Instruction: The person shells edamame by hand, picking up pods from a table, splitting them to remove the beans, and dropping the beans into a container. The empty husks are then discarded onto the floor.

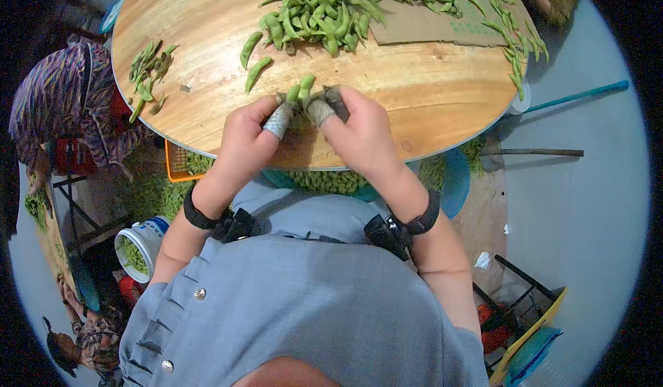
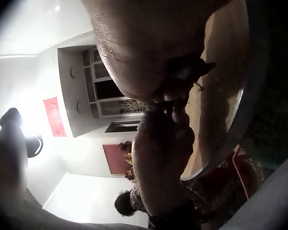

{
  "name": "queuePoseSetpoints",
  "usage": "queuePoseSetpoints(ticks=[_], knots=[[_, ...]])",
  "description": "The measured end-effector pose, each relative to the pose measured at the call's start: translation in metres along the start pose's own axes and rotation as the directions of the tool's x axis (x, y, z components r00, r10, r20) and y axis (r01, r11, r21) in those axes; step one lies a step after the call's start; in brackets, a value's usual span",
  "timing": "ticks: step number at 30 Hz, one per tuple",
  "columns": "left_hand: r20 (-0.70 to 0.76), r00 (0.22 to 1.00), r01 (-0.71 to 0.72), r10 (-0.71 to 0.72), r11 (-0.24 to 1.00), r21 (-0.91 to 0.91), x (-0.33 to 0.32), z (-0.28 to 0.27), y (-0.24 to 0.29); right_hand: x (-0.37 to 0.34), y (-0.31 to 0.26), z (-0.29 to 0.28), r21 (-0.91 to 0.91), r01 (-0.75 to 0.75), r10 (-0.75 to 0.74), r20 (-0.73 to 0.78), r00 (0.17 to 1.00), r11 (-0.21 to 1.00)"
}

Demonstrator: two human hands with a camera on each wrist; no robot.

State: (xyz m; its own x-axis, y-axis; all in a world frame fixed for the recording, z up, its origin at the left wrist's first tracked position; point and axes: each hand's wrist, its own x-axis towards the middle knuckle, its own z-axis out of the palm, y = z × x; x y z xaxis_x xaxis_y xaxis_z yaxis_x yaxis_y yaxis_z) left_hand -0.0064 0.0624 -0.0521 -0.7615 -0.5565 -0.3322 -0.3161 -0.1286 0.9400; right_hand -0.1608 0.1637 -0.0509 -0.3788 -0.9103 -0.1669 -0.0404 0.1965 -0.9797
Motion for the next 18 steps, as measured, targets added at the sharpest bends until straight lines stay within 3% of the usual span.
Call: queuePoseSetpoints(ticks=[1,2,3,5,6,8,9,11,12,13,15,18], knots=[[-0.099,0.962,-0.187,0.254,0.879,0.438,-0.001,0.004,0.0,0.001,0.001,-0.001,-0.054,0.001,-0.003,-0.045,0.999,0.999],[-0.069,0.857,-0.262,0.51,0.548,0.795,-0.001,0.007,-0.001,0.001,-0.007,0.001,0.04,-0.106,0.106,-0.01,0.994,0.994],[-0.062,0.859,-0.265,0.509,0.544,0.796,-0.002,0.009,-0.001,0.003,-0.005,0.003,0.045,-0.107,0.107,-0.014,0.994,0.993],[-0.116,0.742,-0.29,0.661,0.472,0.833,-0.003,0.012,-0.003,0.011,0.001,0.004,-0.111,0.031,-0.032,-0.004,0.999,0.993],[-0.114,0.743,-0.29,0.659,0.471,0.833,-0.004,0.012,0.0,0.011,-0.002,0.004,-0.108,0.03,-0.031,-0.006,1.0,0.994],[-0.145,0.736,-0.399,0.661,0.597,0.696,-0.007,0.006,0.01,0.01,-0.012,0.003,-0.012,0.122,-0.122,-0.021,0.992,0.992],[-0.143,0.738,-0.398,0.66,0.597,0.697,-0.007,0.003,0.013,0.01,-0.016,0.001,-0.009,0.12,-0.12,-0.022,0.992,0.993],[-0.039,0.917,-0.351,0.398,0.848,0.398,-0.007,-0.006,0.014,0.008,-0.022,-0.004,0.141,-0.034,0.015,0.133,0.991,0.989],[-0.066,0.935,-0.314,0.348,0.901,0.298,-0.006,-0.009,0.013,0.007,-0.021,-0.004,0.143,-0.037,0.018,0.134,0.991,0.989],[-0.065,0.936,-0.312,0.346,0.902,0.298,-0.005,-0.011,0.013,0.005,-0.02,-0.004,0.144,-0.065,0.047,0.128,0.991,0.987],[-0.15,0.952,-0.273,0.268,0.962,-0.013,-0.004,-0.014,0.014,0.001,-0.022,-0.005,0.146,-0.091,0.074,0.117,0.99,0.985],[-0.108,0.971,-0.223,0.213,0.971,-0.084,-0.008,-0.013,0.013,-0.012,-0.03,-0.005,0.018,-0.085,0.081,0.175,0.981,0.996]])
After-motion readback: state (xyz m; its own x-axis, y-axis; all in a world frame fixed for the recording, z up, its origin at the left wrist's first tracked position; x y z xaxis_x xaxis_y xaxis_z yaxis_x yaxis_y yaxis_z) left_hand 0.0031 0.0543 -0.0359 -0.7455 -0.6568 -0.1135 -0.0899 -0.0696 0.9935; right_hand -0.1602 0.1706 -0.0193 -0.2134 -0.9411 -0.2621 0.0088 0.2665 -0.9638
